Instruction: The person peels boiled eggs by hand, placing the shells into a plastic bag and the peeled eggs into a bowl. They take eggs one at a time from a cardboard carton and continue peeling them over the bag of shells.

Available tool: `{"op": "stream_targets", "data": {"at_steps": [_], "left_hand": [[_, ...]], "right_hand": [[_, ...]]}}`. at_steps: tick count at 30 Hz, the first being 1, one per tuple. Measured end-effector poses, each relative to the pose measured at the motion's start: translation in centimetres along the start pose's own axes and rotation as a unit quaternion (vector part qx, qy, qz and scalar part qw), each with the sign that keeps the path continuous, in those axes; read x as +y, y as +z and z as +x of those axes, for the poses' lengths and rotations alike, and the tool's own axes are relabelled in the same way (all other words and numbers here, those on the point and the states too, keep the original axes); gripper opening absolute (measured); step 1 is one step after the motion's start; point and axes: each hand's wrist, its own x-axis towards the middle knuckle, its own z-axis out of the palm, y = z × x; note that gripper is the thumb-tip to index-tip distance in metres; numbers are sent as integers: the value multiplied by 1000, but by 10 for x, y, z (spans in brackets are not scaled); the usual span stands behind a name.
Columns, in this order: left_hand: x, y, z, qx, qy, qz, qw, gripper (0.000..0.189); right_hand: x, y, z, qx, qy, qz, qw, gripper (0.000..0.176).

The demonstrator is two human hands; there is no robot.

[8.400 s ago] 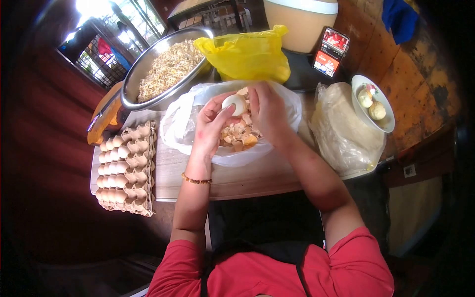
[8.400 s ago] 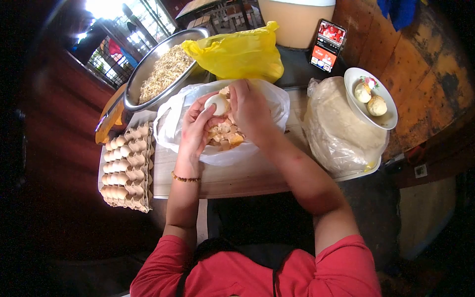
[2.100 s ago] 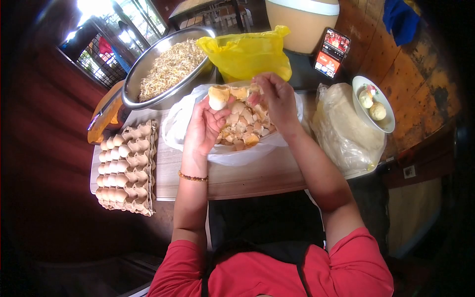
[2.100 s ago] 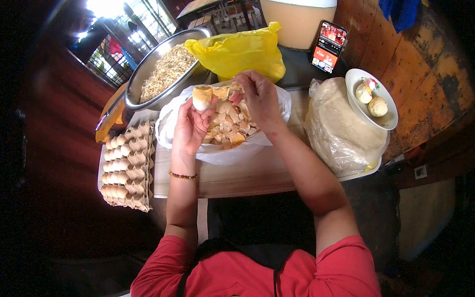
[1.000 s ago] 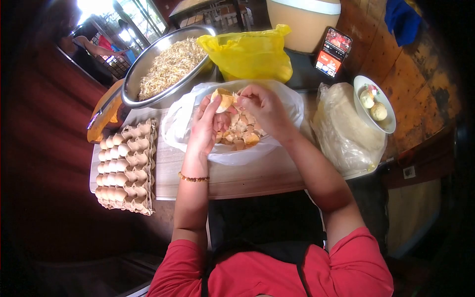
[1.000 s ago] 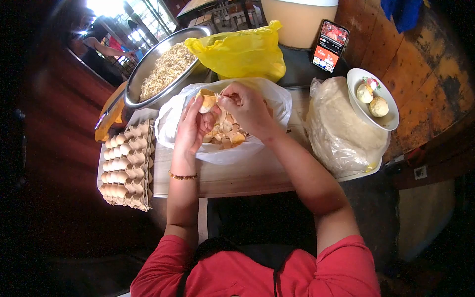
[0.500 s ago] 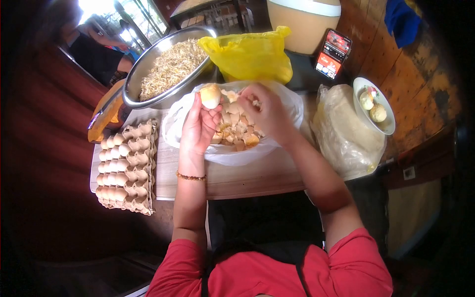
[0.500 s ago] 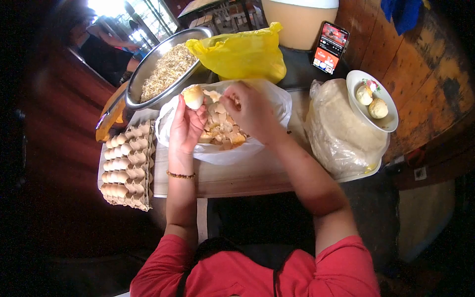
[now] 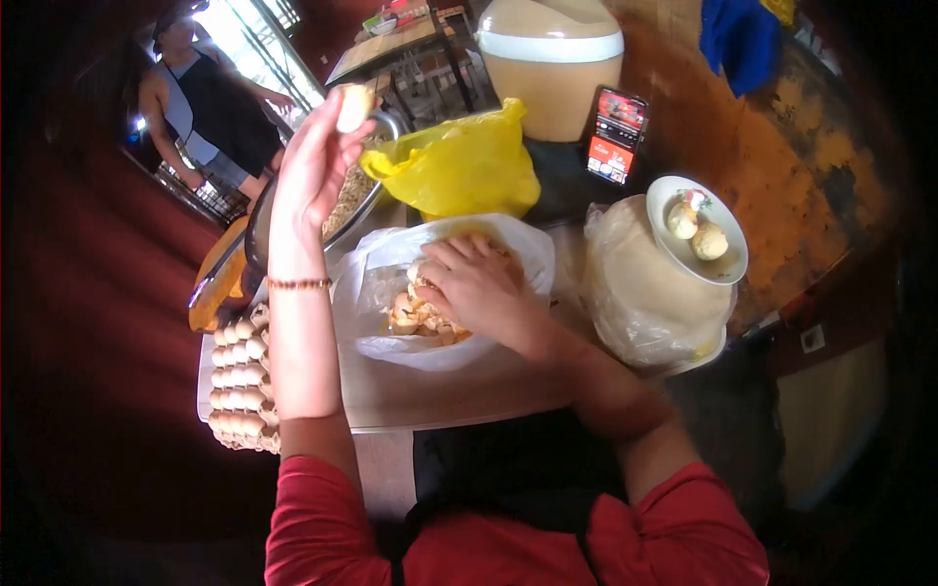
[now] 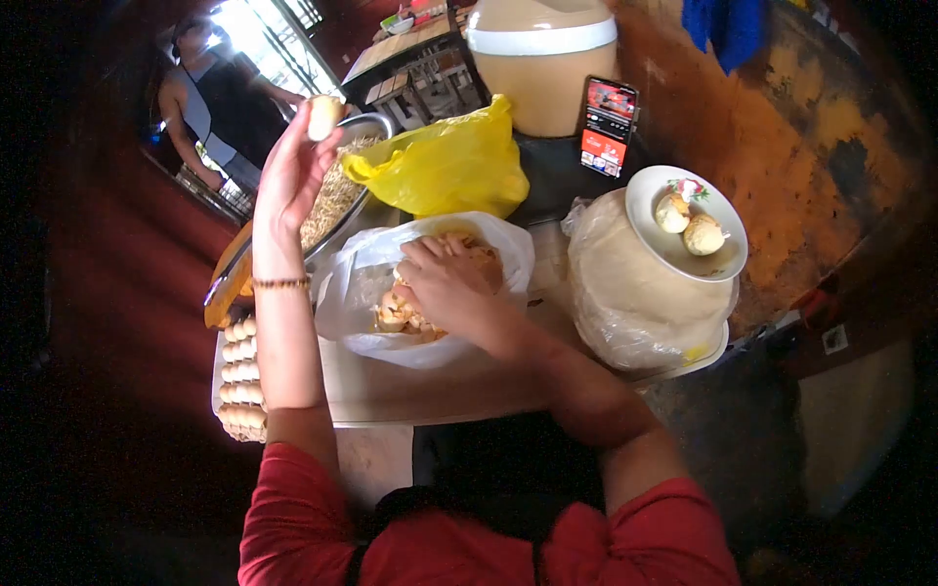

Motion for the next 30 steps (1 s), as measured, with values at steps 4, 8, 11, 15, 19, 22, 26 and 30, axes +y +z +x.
{"op": "stream_targets", "data": {"at_steps": [4,8,11,15,19,22,26,30], "left_hand": [[-21,46,43,-16,-72,121,990,38],[-46,131,31,-163,-2,274,948,36],[-84,186,17,-301,92,347,883,41],[-129,233,-13,-357,183,291,869,43],[-116,227,-31,-334,282,326,838,67],[-88,185,-58,-205,360,392,821,75],[-14,69,-103,-79,223,458,857,70],[-6,-99,-174,235,117,733,628,57]], "right_hand": [[-3,-2,-1,-2,-15,17,1000,23],[-6,1,-2,46,-34,-32,998,20],[7,27,-6,7,-17,57,998,18],[20,54,-11,17,53,136,989,18],[46,64,-20,4,120,217,969,19],[69,82,-22,-9,171,339,925,20],[6,-8,0,-58,62,-79,993,15],[-11,-24,14,-2,26,-38,999,16]]}}
